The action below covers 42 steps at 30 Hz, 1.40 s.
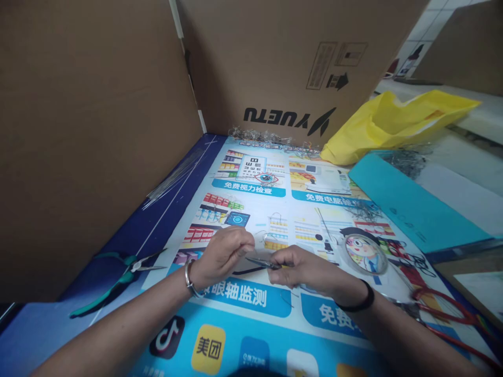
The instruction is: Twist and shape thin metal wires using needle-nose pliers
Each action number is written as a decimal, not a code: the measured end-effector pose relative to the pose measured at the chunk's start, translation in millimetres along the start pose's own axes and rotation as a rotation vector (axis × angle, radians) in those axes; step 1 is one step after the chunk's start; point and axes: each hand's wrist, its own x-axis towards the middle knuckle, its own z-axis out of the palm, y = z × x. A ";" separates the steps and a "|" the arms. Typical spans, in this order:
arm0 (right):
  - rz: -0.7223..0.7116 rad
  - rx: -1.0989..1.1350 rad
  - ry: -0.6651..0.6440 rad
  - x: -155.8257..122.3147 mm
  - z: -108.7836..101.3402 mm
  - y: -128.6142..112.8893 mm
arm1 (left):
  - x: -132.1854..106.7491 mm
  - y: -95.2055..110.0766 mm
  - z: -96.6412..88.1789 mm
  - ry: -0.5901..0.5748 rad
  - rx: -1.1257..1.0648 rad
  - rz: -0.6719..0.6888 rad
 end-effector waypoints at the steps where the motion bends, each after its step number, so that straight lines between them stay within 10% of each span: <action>1: 0.001 0.000 0.001 0.0 0.0 0.0 | 0.0 0.0 -0.1 0.000 0.000 -0.001; 26: -0.061 -0.164 0.171 3.3 2.4 0.8 | -3.6 -8.5 -1.6 0.030 0.384 0.327; 33: 0.023 0.073 0.206 4.1 17.0 -0.2 | 2.7 -2.0 -10.4 0.021 0.659 0.585; 42: 0.137 0.367 0.189 5.0 33.7 1.0 | 5.2 1.8 -14.0 0.023 0.634 0.570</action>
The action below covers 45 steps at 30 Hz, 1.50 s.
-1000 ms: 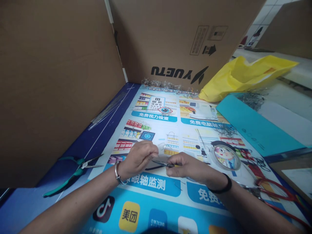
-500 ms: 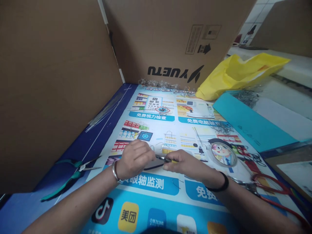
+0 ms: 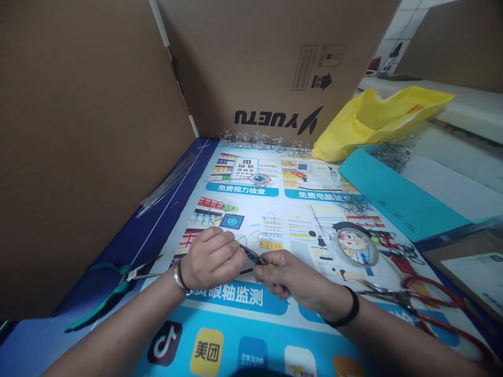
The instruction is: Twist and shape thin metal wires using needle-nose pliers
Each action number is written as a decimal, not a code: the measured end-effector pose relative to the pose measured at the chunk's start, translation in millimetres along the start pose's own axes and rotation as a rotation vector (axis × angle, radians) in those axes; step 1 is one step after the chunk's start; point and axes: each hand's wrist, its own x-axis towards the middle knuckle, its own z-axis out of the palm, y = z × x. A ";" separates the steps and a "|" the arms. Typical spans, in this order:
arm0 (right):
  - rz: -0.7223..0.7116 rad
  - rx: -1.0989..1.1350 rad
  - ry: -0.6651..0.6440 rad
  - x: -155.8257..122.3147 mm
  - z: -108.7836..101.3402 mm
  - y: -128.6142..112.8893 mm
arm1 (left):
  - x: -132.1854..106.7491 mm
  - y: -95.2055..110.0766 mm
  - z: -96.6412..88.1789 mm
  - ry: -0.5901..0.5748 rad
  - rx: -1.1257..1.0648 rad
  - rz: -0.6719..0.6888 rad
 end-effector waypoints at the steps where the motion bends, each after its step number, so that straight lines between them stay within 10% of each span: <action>1: -0.026 -0.037 -0.007 0.0 -0.7 0.4 | -0.5 0.5 0.9 0.014 -0.043 -0.050; 10: -0.559 -1.089 0.474 2.2 -20.1 2.2 | 6.0 3.1 12.8 0.006 -0.931 -1.270; 16: -0.984 -1.694 0.810 2.7 -28.0 2.8 | 6.4 11.9 20.1 0.039 -1.555 -1.620; 45: -1.281 -1.841 0.859 -1.1 -28.5 -1.0 | 3.1 24.4 29.7 0.007 -2.026 -1.838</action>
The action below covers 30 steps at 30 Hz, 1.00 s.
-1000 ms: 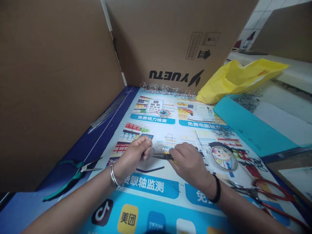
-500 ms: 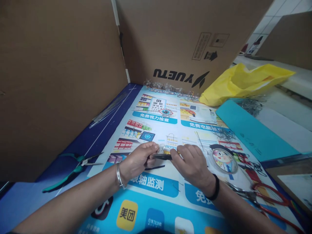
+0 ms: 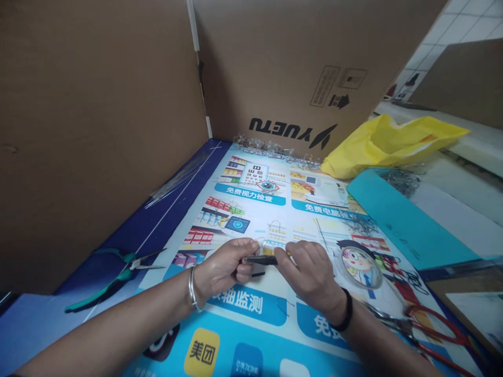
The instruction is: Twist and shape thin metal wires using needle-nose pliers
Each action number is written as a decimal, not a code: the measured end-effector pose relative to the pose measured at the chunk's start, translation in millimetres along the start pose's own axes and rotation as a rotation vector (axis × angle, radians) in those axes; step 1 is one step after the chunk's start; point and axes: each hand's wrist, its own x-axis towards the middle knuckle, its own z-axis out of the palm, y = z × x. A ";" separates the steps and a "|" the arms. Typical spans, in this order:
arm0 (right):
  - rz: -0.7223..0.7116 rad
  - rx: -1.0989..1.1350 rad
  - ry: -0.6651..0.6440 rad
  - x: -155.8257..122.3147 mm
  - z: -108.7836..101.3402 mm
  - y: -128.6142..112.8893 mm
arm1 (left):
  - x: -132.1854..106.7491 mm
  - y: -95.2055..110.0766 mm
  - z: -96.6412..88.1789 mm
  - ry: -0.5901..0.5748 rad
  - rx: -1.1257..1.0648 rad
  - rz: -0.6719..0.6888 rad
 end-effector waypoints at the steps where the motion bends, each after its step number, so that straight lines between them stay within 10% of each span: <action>1: -0.003 -0.001 0.002 -0.4 -0.1 0.2 | -0.2 -0.1 -0.3 -0.009 0.004 -0.008; 30: 0.044 0.024 -0.100 -0.2 1.7 -1.4 | 0.9 2.2 -1.6 0.096 0.207 0.198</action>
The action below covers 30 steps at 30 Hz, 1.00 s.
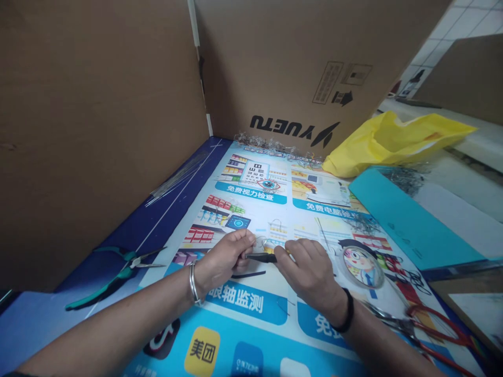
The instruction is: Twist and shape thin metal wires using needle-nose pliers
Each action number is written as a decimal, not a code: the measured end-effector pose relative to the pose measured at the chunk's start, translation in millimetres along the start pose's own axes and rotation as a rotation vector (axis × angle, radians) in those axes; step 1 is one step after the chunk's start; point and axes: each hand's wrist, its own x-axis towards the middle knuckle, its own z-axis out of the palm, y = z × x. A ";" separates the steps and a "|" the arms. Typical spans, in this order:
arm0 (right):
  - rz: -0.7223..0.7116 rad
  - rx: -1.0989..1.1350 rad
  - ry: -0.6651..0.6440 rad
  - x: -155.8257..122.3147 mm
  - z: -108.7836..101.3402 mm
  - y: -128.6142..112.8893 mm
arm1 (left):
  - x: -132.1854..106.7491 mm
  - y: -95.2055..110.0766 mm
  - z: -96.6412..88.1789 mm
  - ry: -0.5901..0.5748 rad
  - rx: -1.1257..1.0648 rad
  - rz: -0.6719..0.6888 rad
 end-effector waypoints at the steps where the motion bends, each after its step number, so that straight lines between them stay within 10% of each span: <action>1: 0.000 0.002 0.002 -0.1 0.1 -0.1 | 0.2 -0.5 -0.1 -0.006 -0.003 -0.001; 11: -0.042 0.010 0.008 -2.1 0.0 2.4 | -0.7 -2.7 0.2 -0.011 0.097 0.036; 22: -0.076 0.058 -0.209 6.6 -8.8 0.2 | -3.3 13.1 -6.8 0.118 1.001 0.459; 30: -0.001 0.098 -0.331 5.6 -12.5 -6.5 | -2.4 8.1 -11.7 0.083 1.102 0.555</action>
